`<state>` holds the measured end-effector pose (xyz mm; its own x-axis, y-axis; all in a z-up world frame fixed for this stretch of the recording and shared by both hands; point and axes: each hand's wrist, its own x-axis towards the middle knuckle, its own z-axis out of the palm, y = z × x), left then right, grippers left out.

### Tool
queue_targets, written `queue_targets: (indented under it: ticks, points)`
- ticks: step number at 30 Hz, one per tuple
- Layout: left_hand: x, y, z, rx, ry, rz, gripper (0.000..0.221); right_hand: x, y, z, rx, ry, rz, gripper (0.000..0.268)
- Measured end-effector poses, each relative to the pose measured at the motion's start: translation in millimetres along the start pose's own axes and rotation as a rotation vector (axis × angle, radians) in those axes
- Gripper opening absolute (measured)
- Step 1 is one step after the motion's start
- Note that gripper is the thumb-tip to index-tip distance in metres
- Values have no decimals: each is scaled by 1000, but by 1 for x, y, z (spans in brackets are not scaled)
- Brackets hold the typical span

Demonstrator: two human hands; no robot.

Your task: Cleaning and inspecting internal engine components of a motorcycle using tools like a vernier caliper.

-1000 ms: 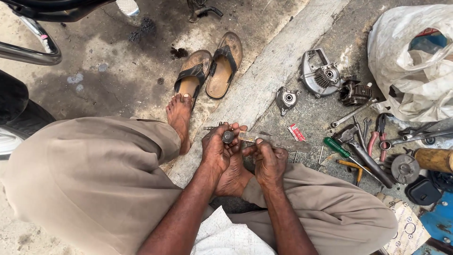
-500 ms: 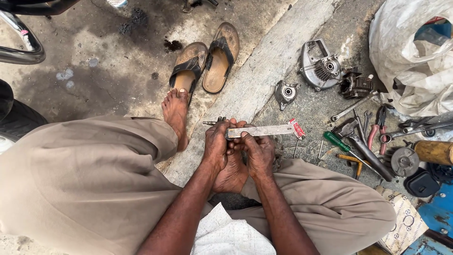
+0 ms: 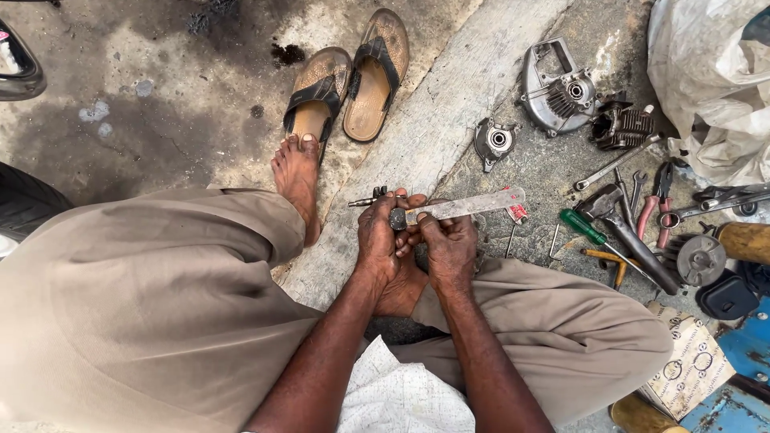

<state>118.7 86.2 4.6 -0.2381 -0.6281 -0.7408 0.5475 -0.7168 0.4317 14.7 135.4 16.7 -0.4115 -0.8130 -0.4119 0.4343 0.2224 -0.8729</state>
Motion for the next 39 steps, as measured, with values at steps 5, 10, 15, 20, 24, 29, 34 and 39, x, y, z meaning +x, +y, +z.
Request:
queue_targets:
  ticks: [5,10,15,20,24,29,34,39]
  points:
    - [0,-1,-1,-4,-36,38,26,7,16,-17,11,-22,-20,10]
    - [-1,-2,3,15,1,5,25,10,23,-19,105,9,-2,8]
    - [3,-9,1,12,-4,0,29,11,18,-10,67,92,14,8]
    - [9,-23,-7,49,-73,152,36,9,21,-6,50,133,7,9]
    - [6,-20,1,62,-42,128,35,9,18,-5,6,131,72,21]
    - [4,-29,-9,50,-50,124,34,-2,23,-11,-285,37,-155,15]
    - [15,-33,-12,127,-27,177,32,0,21,-6,-158,69,-94,14]
    - [24,-31,-11,151,-14,182,28,4,13,0,-166,92,-88,15]
